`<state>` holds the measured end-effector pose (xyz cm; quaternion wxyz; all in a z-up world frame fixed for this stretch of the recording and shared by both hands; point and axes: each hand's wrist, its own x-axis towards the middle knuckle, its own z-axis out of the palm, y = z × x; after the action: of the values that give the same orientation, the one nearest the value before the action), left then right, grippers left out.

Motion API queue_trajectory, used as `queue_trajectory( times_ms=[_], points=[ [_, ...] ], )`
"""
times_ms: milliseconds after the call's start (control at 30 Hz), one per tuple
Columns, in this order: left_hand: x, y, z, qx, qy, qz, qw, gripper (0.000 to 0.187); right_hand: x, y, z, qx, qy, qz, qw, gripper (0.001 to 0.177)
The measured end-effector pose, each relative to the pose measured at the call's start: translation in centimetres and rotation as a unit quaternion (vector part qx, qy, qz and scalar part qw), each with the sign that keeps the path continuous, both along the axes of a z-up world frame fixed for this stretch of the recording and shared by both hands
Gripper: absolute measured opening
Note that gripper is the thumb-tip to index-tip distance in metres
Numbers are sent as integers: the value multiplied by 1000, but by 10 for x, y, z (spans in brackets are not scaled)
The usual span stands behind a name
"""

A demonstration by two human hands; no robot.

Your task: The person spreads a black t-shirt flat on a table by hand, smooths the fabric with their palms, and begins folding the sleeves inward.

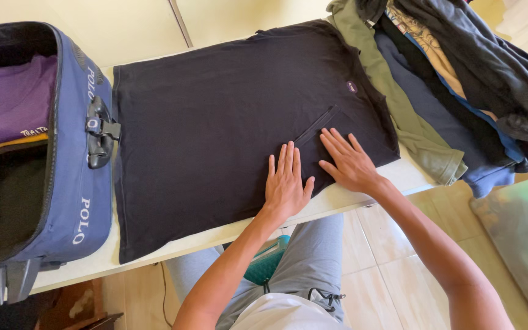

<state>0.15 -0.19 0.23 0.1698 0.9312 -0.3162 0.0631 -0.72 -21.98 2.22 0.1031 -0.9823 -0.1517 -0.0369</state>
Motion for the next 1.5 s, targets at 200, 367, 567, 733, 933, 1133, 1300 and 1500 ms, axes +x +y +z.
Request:
queue_trajectory(
  times_ms=[200,367,567,733,933,1133,1300,1500],
  points=[
    [1,-1,-2,6,4,3,1000,85,-9,-45,-1,-36,3,-80,996,75],
    [0,-1,-2,-1,1,0,1000,84,-12,-71,-4,-39,-7,-102,994,77],
    [12,-17,6,23,35,2,999,82,-13,-69,-9,-60,-33,-105,992,76],
    [32,-29,-9,0,21,-8,1000,80,-13,-70,-9,-36,-33,-106,993,77],
    [31,-1,-21,11,11,-4,1000,86,-14,-71,-11,-44,-33,-111,992,78],
    [25,66,-8,62,41,45,996,87,-12,-72,-14,-31,-37,-101,994,79],
    [23,139,-3,67,75,122,987,88,-10,-76,-19,-36,-44,-98,994,79],
    [7,235,-6,68,67,235,967,88,-10,-81,-23,-30,-46,-89,995,80]
  ],
)
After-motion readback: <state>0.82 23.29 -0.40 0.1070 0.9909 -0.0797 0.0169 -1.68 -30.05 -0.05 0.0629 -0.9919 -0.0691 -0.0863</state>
